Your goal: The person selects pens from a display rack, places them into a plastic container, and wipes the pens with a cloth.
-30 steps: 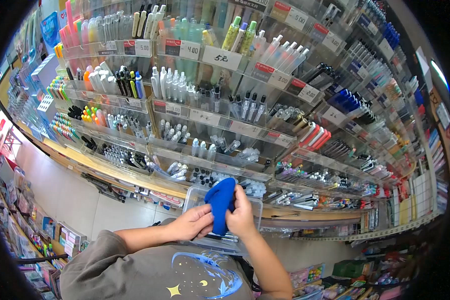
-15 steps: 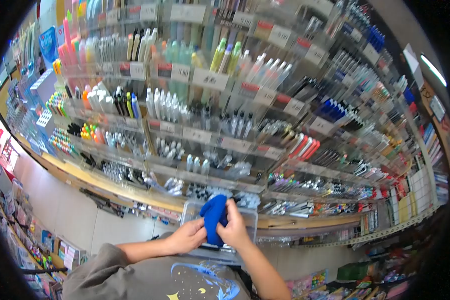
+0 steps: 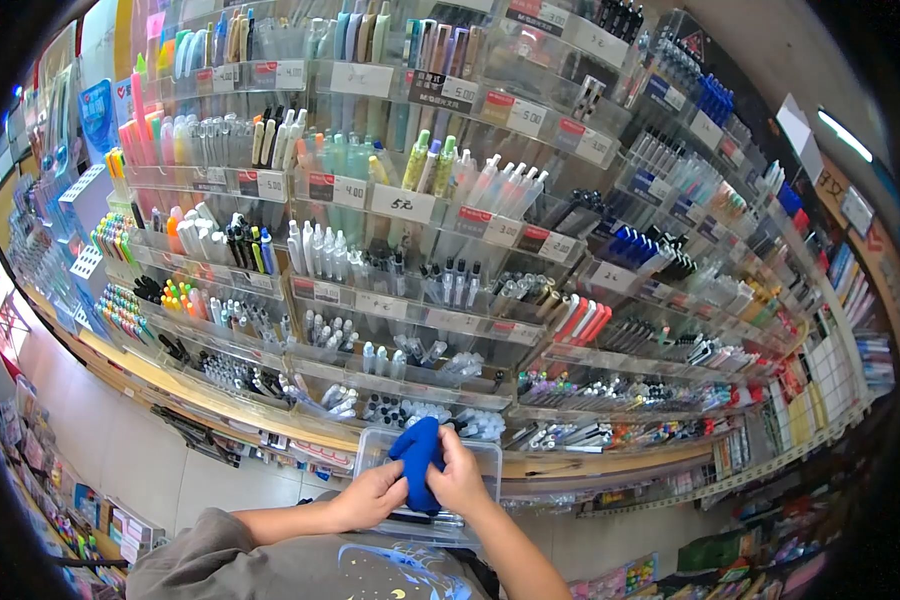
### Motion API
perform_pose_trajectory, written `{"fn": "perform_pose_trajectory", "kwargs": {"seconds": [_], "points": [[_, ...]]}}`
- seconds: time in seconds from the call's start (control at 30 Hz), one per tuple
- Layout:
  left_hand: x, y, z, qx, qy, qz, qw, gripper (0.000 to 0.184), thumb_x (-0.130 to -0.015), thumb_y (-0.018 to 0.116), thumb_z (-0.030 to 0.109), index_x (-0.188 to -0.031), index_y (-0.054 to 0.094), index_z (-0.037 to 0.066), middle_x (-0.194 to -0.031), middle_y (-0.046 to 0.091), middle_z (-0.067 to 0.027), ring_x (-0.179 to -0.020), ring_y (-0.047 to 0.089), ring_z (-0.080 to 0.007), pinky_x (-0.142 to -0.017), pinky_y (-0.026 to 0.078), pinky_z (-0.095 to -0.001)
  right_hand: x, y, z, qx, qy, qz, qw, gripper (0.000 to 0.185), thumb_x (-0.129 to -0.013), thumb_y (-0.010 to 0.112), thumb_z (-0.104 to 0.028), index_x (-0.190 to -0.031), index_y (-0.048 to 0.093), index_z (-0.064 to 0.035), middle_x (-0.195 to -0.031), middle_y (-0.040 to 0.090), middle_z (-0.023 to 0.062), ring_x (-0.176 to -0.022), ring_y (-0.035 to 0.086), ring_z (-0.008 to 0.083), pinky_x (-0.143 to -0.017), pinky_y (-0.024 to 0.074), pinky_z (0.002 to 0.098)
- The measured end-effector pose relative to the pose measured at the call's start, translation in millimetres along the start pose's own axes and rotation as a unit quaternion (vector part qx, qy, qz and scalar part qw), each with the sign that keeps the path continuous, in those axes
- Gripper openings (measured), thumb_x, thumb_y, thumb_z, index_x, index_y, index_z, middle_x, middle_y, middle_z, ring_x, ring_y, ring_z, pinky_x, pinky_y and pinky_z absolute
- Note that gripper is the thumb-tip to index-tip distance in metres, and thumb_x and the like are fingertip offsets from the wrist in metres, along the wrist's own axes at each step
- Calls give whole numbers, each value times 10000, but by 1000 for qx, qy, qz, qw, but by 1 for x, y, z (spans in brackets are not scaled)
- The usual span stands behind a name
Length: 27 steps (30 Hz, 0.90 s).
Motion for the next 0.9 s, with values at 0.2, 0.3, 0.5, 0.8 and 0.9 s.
{"fn": "perform_pose_trajectory", "kwargs": {"seconds": [0.2,0.3,0.5,0.8,0.9], "points": [[-2,7,-9,-11,-31,-53,998,158,-887,431,156,-826,481,19,-604,457,-28,-560,432,-118,-528,382,-271,-1,-7,-3,-15,-20,38,999,143,-858,444,-54,-967,508,14,-893,593,79,-832,554,128,-740,446,258],[0,8,-19,54,-77,-50,994,175,-892,426,164,-806,478,22,-596,445,-13,-541,416,-97,-498,368,-252,1,-3,0,-39,-31,48,998,196,-796,448,41,-988,477,16,-929,573,81,-857,536,131,-769,435,256],[-2,15,-17,61,-50,-96,992,230,-908,404,208,-769,439,27,-569,449,-29,-501,442,-111,-461,364,-270,-1,-9,-9,-1,-23,79,997,134,-872,439,-70,-909,531,19,-755,595,45,-749,571,128,-698,461,255],[3,18,-16,327,-137,-168,920,281,-949,317,279,-816,440,63,-535,390,4,-433,351,-69,-392,308,-197,3,-40,27,-244,96,182,948,164,-851,514,-95,-996,532,-22,-875,585,36,-756,558,112,-682,469,252],[3,18,-14,347,-136,-166,913,291,-950,306,279,-833,449,54,-542,398,-3,-427,360,-74,-381,310,-197,1,-20,19,-195,120,109,967,270,-818,550,-44,-1081,489,-26,-933,571,40,-803,554,114,-717,466,253]]}}
Point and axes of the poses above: each hand's wrist, its own x-axis away from the middle knuckle, its own y-axis out of the palm, z = x × y, the point moved 9 cm from there along -x, towards the middle knuckle
